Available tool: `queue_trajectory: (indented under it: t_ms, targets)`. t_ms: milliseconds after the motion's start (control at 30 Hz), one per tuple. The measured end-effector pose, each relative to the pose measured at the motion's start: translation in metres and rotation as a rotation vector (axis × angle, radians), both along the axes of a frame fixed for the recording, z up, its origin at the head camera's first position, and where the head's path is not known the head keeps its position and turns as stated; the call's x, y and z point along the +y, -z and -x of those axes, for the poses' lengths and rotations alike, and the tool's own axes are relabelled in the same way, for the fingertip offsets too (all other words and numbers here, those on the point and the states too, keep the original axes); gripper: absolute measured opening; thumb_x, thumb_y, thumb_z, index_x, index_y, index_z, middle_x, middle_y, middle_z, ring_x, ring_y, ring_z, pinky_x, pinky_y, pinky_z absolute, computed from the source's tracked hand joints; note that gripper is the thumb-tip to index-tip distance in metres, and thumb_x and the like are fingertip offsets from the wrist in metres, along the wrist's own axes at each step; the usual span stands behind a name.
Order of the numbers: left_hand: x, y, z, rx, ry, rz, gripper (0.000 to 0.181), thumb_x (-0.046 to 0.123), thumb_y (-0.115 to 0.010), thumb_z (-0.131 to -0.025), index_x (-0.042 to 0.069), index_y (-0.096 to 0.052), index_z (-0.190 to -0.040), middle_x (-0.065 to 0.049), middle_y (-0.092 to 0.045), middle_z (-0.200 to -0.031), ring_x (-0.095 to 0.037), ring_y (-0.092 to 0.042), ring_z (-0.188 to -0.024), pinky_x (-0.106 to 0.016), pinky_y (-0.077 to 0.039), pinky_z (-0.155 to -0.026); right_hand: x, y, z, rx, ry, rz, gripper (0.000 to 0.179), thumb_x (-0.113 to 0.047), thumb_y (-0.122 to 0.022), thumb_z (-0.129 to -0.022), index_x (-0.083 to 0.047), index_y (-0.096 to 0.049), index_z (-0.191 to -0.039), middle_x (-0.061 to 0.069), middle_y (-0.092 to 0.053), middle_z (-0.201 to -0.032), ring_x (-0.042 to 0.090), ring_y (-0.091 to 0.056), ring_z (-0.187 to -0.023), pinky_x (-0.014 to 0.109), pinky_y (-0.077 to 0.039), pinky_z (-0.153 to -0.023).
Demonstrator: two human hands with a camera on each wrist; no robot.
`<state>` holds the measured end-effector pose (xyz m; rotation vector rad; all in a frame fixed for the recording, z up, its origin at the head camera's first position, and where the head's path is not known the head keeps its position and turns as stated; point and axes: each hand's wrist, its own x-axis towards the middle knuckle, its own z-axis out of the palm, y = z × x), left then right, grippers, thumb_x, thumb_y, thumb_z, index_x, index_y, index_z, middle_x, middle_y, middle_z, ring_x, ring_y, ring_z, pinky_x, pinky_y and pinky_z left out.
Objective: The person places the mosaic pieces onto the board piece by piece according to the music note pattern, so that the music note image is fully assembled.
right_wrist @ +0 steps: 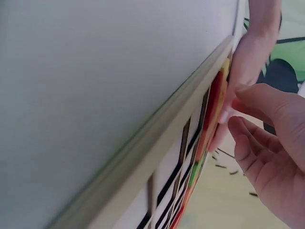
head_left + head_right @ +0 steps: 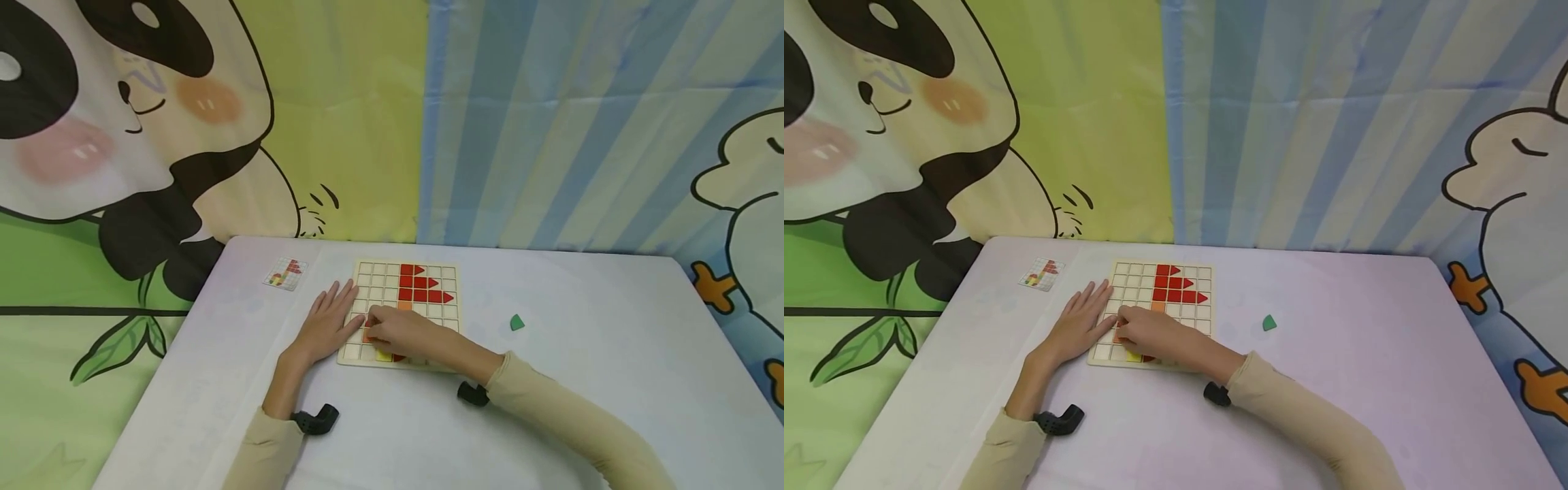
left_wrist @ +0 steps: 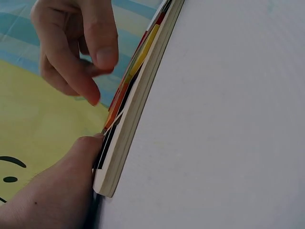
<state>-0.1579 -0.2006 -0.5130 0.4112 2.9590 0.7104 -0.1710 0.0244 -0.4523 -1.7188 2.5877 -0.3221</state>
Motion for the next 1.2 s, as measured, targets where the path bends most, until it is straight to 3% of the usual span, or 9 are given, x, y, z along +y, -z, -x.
queue_trajectory:
  t_ms: [267,400,533,700,1033,1200]
  targets:
    - [0.001,-0.003,0.0,-0.003,-0.015,0.001,0.073,0.048,-0.048,-0.107,0.012,-0.023,-0.166,-0.004,-0.015,-0.175,-0.03,-0.004,-0.163,-0.054,-0.004,-0.131,0.068,-0.001,-0.024,-0.039,0.052,0.087,0.021,-0.017,-0.079,-0.092,-0.015,-0.079,-0.113,0.001,-0.066,-0.106,0.013,-0.062,-0.089,0.013,-0.051,-0.067]
    - [0.001,-0.002,0.0,0.0,-0.018,0.001,0.074,0.048,-0.049,-0.106,0.012,-0.023,-0.166,-0.005,-0.015,-0.175,-0.031,-0.004,-0.163,-0.054,-0.004,-0.131,0.107,0.003,-0.033,-0.025,0.09,0.101,0.024,-0.014,-0.082,-0.088,-0.013,-0.079,-0.112,0.001,-0.067,-0.104,0.011,-0.063,-0.086,0.014,-0.052,-0.067]
    - [0.002,-0.001,0.001,-0.003,-0.013,-0.005,0.074,0.048,-0.049,-0.106,0.012,-0.022,-0.166,-0.005,-0.015,-0.175,-0.03,-0.004,-0.163,-0.054,-0.004,-0.131,0.145,0.006,-0.038,-0.049,0.156,0.194,0.025,-0.005,-0.083,-0.085,-0.007,-0.078,-0.109,0.002,-0.066,-0.103,0.007,-0.059,-0.078,0.014,-0.051,-0.064]
    - [0.001,-0.002,0.0,-0.006,-0.015,-0.006,0.074,0.047,-0.049,-0.106,0.013,-0.023,-0.166,-0.004,-0.015,-0.175,-0.03,-0.003,-0.163,-0.054,-0.004,-0.131,0.181,0.006,-0.037,-0.093,0.242,0.318,0.029,0.007,-0.082,-0.08,-0.002,-0.076,-0.107,0.005,-0.064,-0.099,0.006,-0.061,-0.072,0.017,-0.051,-0.059]
    - [0.0,-0.001,0.0,0.003,-0.011,0.009,0.072,0.047,-0.048,-0.107,0.011,-0.024,-0.165,-0.005,-0.016,-0.175,-0.031,-0.006,-0.163,-0.053,-0.006,-0.131,0.219,0.01,-0.031,-0.002,0.392,0.386,0.037,0.01,-0.086,-0.073,0.0,-0.075,-0.107,0.01,-0.066,-0.1,0.01,-0.066,-0.07,0.021,-0.054,-0.056]
    - [0.001,-0.001,0.0,0.0,-0.013,0.006,0.073,0.048,-0.048,-0.107,0.011,-0.023,-0.166,-0.005,-0.016,-0.175,-0.03,-0.005,-0.163,-0.053,-0.006,-0.131,0.227,0.01,-0.026,-0.018,0.459,0.398,0.033,0.01,-0.084,-0.076,0.001,-0.074,-0.106,0.01,-0.066,-0.096,0.011,-0.067,-0.068,0.021,-0.054,-0.055]
